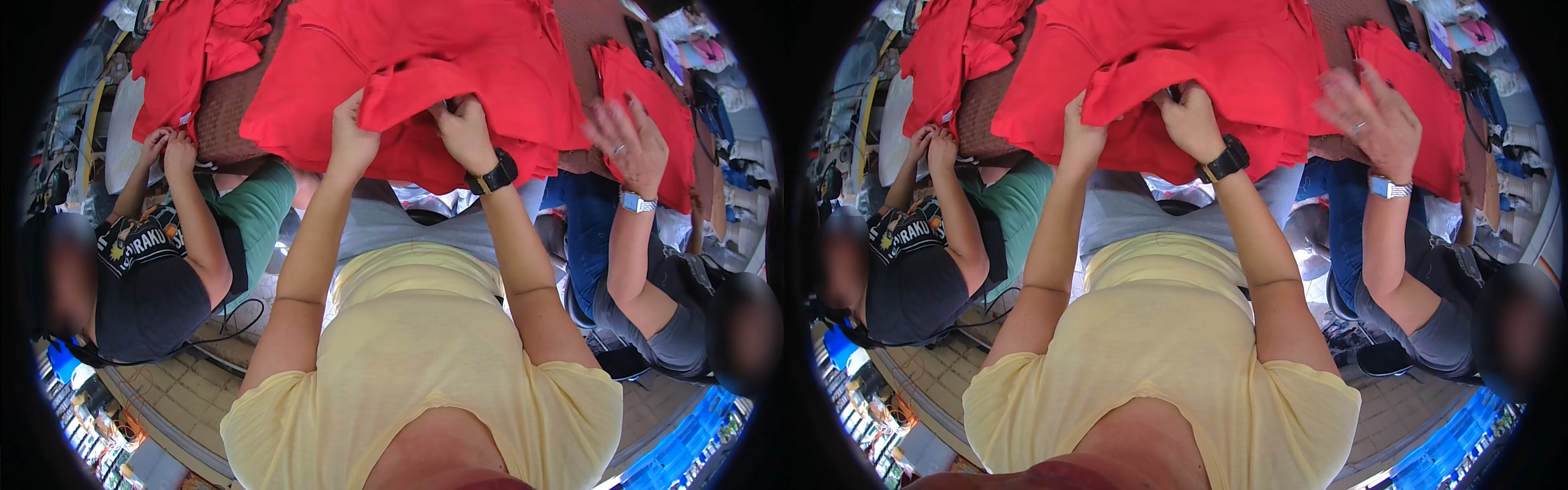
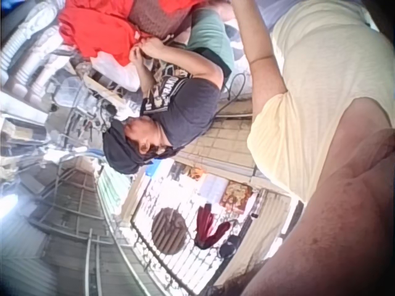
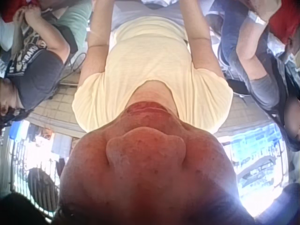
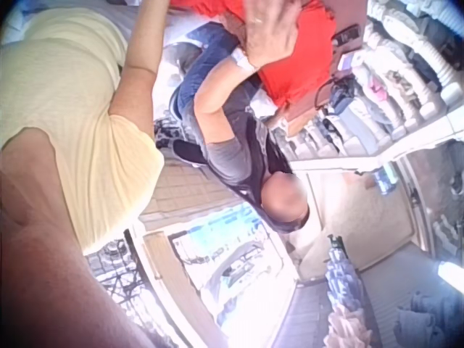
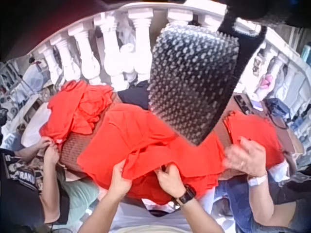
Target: The person trims loose threads from several red t-shirts using small snips. The person picks up a shirt, lays it flat, snips threads from the neckline and hem area, and then sets it aside.
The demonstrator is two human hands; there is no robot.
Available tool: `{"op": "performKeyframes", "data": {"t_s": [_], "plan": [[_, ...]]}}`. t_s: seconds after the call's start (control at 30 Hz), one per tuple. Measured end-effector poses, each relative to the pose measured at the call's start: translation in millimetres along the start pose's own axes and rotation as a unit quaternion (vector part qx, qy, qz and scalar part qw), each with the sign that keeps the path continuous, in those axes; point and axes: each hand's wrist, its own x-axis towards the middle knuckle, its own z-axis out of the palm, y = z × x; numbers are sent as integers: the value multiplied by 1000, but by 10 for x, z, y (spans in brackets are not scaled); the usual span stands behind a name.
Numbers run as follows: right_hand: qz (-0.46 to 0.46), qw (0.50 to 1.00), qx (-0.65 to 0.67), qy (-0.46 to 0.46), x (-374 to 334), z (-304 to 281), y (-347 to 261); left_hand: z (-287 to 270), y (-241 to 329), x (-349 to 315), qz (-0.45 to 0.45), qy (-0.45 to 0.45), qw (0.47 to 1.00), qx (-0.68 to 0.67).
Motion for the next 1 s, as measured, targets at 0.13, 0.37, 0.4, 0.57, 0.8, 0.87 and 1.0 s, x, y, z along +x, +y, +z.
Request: {"op": "performKeyframes", "data": {"t_s": [0.13, 0.37, 0.4, 0.57, 0.8, 0.87, 1.0], "plan": [[37, 999, -36, -10, -89, -9, 78, -68, -66, -39, -26, 4, 998, -58], [-62, 949, -310, 11, -360, -114, -105, -208, 78, -36, 31, 11, 999, 28], [-41, 922, -384, 3, -445, -162, -173, -254, 14, -38, 41, 0, 995, 92], [105, 853, -472, -195, -524, -279, -880, -244, -97, -85, 27, 11, 988, 150], [-177, 934, -309, -34, 255, -313, -427, -251, 142, 348, -14, -119, 990, 71], [-140, 972, -190, -6, 470, -389, -431, -572, 410, 516, -49, -214, 964, 151], [35, 976, 201, 69, 999, -538, -779, -1197, 16, 1600, 143, 89, 883, 438]]}}
